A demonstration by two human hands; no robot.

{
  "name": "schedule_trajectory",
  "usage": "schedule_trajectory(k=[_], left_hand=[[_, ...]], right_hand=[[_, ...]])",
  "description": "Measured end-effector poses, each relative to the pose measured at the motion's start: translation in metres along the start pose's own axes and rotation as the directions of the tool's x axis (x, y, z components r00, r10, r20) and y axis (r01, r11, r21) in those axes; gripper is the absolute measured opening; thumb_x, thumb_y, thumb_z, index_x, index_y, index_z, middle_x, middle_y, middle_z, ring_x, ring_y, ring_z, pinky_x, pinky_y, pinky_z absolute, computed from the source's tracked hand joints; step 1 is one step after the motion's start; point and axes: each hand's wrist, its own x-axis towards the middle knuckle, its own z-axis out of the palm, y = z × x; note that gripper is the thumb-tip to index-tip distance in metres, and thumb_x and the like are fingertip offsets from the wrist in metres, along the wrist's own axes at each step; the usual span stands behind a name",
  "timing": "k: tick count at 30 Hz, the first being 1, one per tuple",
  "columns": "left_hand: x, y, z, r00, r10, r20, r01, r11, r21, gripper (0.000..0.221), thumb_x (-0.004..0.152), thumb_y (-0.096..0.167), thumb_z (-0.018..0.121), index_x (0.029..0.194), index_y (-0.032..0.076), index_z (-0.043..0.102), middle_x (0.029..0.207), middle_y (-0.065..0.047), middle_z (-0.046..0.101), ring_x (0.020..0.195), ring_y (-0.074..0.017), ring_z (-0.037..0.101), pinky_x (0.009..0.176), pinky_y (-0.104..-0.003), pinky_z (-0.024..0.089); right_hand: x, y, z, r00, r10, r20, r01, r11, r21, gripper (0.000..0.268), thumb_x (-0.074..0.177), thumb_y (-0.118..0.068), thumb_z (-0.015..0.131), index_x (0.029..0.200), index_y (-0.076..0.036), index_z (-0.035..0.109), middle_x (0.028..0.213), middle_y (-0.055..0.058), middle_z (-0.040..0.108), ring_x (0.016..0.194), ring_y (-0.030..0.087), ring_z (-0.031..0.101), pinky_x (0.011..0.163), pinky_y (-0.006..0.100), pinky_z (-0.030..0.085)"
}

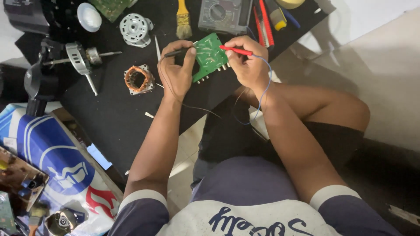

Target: Troubleshooting a circuit board by testing electrical points with a multimeter.

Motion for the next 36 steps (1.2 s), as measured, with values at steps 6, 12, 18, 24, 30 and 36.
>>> schedule_trajectory(k=[6, 12, 18, 24, 30, 36], left_hand=[[0.0, -0.004, 0.0, 0.999, -0.047, 0.005, 0.047, 0.999, 0.006, 0.015, 0.09, 0.015, 0.074, 0.1, 0.005, 0.075, 0.108, -0.01, 0.071, 0.097, -0.0229, 0.067, 0.091, -0.032, 0.053], [0.0, -0.01, -0.001, 1.0, 0.017, 0.01, -0.017, 1.0, 0.016, 0.015, 0.088, 0.014, 0.073, 0.1, 0.004, 0.075, 0.109, -0.01, 0.071, 0.1, -0.0256, 0.065, 0.091, -0.035, 0.051], [0.0, -0.026, -0.005, 0.999, 0.03, -0.014, -0.029, 1.0, 0.008, 0.015, 0.088, 0.017, 0.073, 0.098, 0.006, 0.076, 0.105, -0.009, 0.073, 0.099, -0.0267, 0.067, 0.09, -0.036, 0.052], [0.0, -0.028, -0.009, 0.994, 0.108, -0.023, -0.109, 0.992, -0.062, 0.011, 0.086, 0.01, 0.075, 0.097, 0.007, 0.076, 0.102, -0.007, 0.074, 0.097, -0.0277, 0.064, 0.09, -0.038, 0.05], [-0.001, -0.03, -0.012, 0.996, 0.092, 0.001, -0.092, 0.993, -0.076, 0.014, 0.093, 0.012, 0.067, 0.094, 0.001, 0.075, 0.111, -0.006, 0.073, 0.101, -0.0249, 0.062, 0.09, -0.035, 0.049], [0.0, -0.025, -0.016, 0.982, 0.187, -0.013, -0.188, 0.98, -0.066, 0.013, 0.097, 0.016, 0.07, 0.097, 0.004, 0.074, 0.102, -0.008, 0.071, 0.097, -0.0279, 0.061, 0.089, -0.038, 0.047]], right_hand=[[-0.003, 0.009, 0.002, 1.0, 0.018, 0.016, -0.019, 0.996, 0.092, 0.017, 0.092, 0.012, 0.064, 0.106, 0.003, 0.065, 0.09, 0.009, 0.066, 0.071, 0.012, 0.053, 0.066, 0.023, 0.045], [-0.002, -0.002, 0.003, 0.995, 0.093, 0.039, -0.095, 0.994, 0.052, 0.016, 0.095, 0.007, 0.06, 0.11, 0.003, 0.062, 0.091, 0.013, 0.069, 0.073, 0.016, 0.063, 0.066, 0.025, 0.053], [-0.006, 0.0, 0.013, 0.995, 0.089, 0.041, -0.085, 0.993, -0.087, 0.016, 0.096, 0.001, 0.061, 0.111, 0.0, 0.062, 0.104, 0.012, 0.071, 0.082, 0.017, 0.069, 0.073, 0.026, 0.056], [-0.009, 0.01, 0.016, 0.988, 0.146, 0.042, -0.144, 0.989, -0.047, 0.019, 0.094, 0.001, 0.063, 0.112, -0.002, 0.064, 0.092, 0.01, 0.073, 0.067, 0.007, 0.054, 0.063, 0.018, 0.044], [-0.008, 0.016, 0.018, 0.998, 0.021, 0.055, -0.023, 0.999, 0.04, 0.016, 0.096, 0.002, 0.06, 0.111, 0.001, 0.06, 0.092, 0.014, 0.069, 0.074, 0.014, 0.061, 0.069, 0.022, 0.049], [-0.01, 0.013, 0.017, 0.994, 0.027, 0.107, -0.026, 1.0, -0.009, 0.012, 0.096, 0.001, 0.063, 0.108, 0.002, 0.063, 0.092, 0.011, 0.069, 0.071, 0.01, 0.056, 0.064, 0.02, 0.044]])
